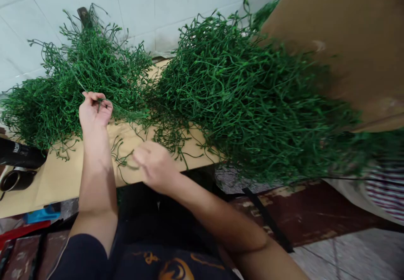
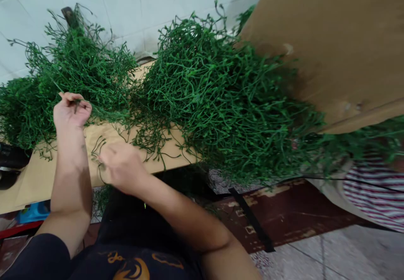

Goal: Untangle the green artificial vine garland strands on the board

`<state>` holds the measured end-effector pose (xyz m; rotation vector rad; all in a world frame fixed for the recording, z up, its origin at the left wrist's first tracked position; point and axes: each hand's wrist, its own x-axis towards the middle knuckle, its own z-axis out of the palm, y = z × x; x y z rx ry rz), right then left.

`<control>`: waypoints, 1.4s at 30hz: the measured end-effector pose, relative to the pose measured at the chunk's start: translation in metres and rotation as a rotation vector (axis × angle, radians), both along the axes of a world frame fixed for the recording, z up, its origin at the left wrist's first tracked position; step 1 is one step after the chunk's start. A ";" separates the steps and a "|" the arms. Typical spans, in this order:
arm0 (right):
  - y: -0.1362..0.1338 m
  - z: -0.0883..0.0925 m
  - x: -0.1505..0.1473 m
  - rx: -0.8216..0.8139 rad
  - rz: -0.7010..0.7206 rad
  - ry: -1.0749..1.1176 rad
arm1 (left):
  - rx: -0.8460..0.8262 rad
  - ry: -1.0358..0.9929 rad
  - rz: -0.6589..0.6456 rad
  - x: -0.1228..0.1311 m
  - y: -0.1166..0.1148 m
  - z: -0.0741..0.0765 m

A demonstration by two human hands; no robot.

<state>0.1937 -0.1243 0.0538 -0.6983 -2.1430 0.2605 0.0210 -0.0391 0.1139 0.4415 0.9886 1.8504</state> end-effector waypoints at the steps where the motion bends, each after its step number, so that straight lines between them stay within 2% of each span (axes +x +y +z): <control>1: 0.007 -0.002 0.012 -0.012 -0.083 -0.023 | 0.034 -0.023 -0.035 -0.005 -0.002 0.003; 4: 0.039 -0.002 0.052 -0.193 -0.600 -0.143 | 0.058 0.036 -0.194 -0.007 -0.013 0.003; 5: 0.047 0.001 0.062 -0.191 -0.709 -0.158 | 0.051 0.068 -0.221 -0.005 -0.017 0.002; 7: 0.052 0.010 0.070 -0.147 -0.770 -0.184 | 0.047 0.107 -0.256 0.001 -0.021 -0.001; 8: 0.050 0.014 0.067 -0.122 -0.733 -0.192 | 0.047 0.111 -0.270 0.005 -0.022 -0.003; 11: 0.042 0.022 0.038 -0.110 -0.501 -0.195 | 0.051 0.103 -0.328 0.018 -0.024 -0.001; 15: 0.050 0.019 -0.003 -0.199 -0.270 -0.114 | 0.046 0.192 -0.407 0.029 -0.028 0.011; 18: 0.061 0.016 -0.011 -0.292 -0.176 0.029 | 0.034 0.288 -0.403 0.024 -0.031 0.015; 20: 0.063 0.016 -0.008 -0.374 -0.133 0.151 | 0.049 0.370 -0.355 0.017 -0.032 0.010; 23: 0.063 0.016 -0.003 -0.521 -0.096 0.301 | 0.070 0.522 -0.332 0.011 -0.036 -0.007; 27: 0.064 0.015 -0.007 -0.616 -0.109 0.446 | 0.109 0.683 -0.523 0.019 -0.042 -0.031; 29: 0.065 0.015 -0.011 -0.654 -0.099 0.510 | 0.141 0.743 -0.530 0.023 -0.041 -0.036; 34: 0.065 0.011 -0.018 -0.760 -0.031 0.587 | 0.140 0.750 -0.375 0.022 -0.030 -0.036; 38: 0.066 0.001 -0.018 -0.681 -0.030 0.494 | 0.168 0.759 -0.365 0.022 -0.031 -0.032; 42: 0.065 -0.003 -0.015 -0.674 0.095 0.315 | 0.193 0.857 -0.390 0.024 -0.033 -0.030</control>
